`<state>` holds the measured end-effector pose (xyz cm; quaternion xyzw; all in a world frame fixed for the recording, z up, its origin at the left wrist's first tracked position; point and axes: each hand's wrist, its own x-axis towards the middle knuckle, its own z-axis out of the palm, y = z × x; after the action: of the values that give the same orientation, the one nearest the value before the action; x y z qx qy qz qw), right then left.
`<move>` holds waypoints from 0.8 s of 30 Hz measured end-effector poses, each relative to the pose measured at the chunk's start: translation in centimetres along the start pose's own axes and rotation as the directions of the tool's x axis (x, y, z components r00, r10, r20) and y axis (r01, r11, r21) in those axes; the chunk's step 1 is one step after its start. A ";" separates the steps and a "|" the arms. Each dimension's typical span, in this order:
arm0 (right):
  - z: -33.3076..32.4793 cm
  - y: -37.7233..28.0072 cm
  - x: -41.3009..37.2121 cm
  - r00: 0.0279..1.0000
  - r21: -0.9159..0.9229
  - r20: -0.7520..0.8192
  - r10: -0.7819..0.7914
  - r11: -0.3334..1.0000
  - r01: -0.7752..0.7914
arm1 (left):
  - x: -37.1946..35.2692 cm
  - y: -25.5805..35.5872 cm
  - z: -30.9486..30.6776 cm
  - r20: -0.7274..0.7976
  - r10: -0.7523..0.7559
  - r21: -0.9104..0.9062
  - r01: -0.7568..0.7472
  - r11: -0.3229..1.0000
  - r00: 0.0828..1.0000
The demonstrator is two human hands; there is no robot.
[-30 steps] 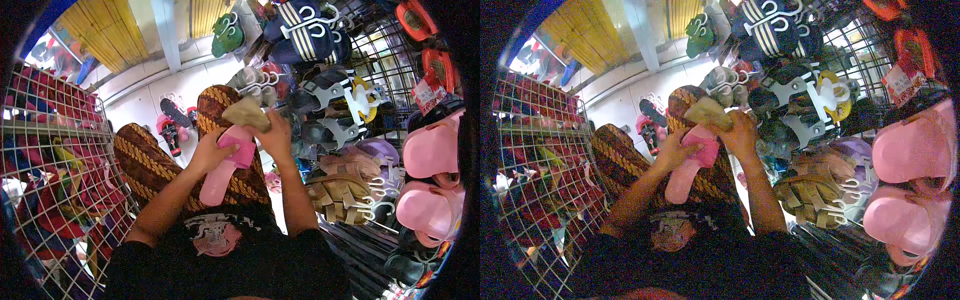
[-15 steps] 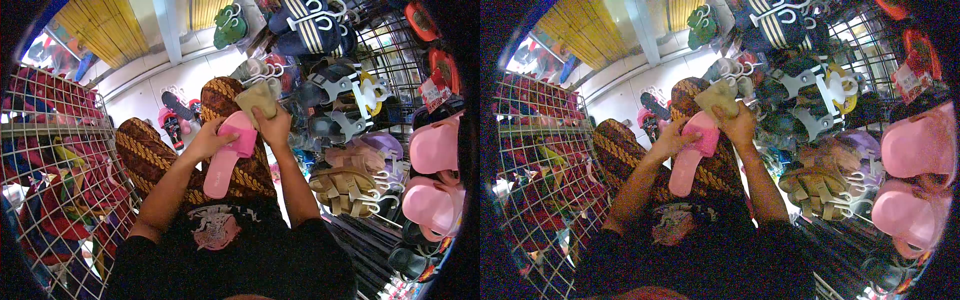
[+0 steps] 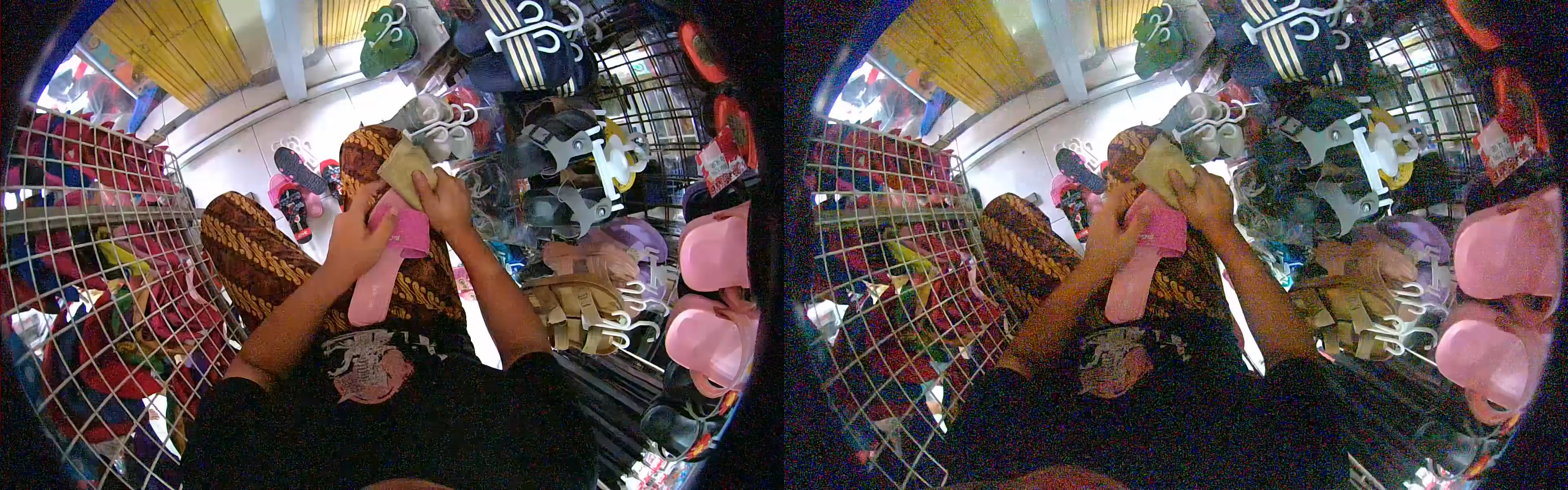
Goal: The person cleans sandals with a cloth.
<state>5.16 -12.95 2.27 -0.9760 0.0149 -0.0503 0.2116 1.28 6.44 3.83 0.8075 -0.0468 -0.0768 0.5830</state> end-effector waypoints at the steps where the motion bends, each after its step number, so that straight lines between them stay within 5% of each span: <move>1: 0.2 0.4 -0.1 1.000 0.022 0.015 0.009 1.000 -0.010 | -0.4 1.0 -0.4 -0.043 0.070 0.161 -0.062 0.985 0.997; 3: 0.6 1.0 0.0 0.998 0.068 0.049 0.028 0.997 -0.031 | -1.1 2.7 -1.8 -0.036 0.335 0.562 -0.259 0.786 0.941; 6: -0.1 0.1 0.1 0.983 0.064 0.125 0.134 0.988 -0.143 | -2.3 5.2 -2.5 0.447 0.390 0.317 -0.550 0.773 0.805; 10: 1.2 1.1 0.8 0.986 0.006 0.139 0.093 0.995 -0.095 | -4.5 3.6 1.3 0.449 0.402 0.320 -0.564 0.761 0.798; 16: 0.6 0.5 1.9 0.965 0.216 0.254 0.066 0.969 -0.123 | -5.1 2.1 1.6 0.434 0.329 0.511 -0.529 0.677 0.839; 24: -0.1 -0.2 1.5 0.953 0.078 0.275 0.126 0.985 -0.152 | -5.6 1.9 0.5 0.332 0.273 0.447 -0.405 0.798 0.903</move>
<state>6.66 -12.90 2.60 -0.9586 0.0523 0.0972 0.2623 -4.27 6.30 5.88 0.8933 -0.2835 -0.0568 0.3441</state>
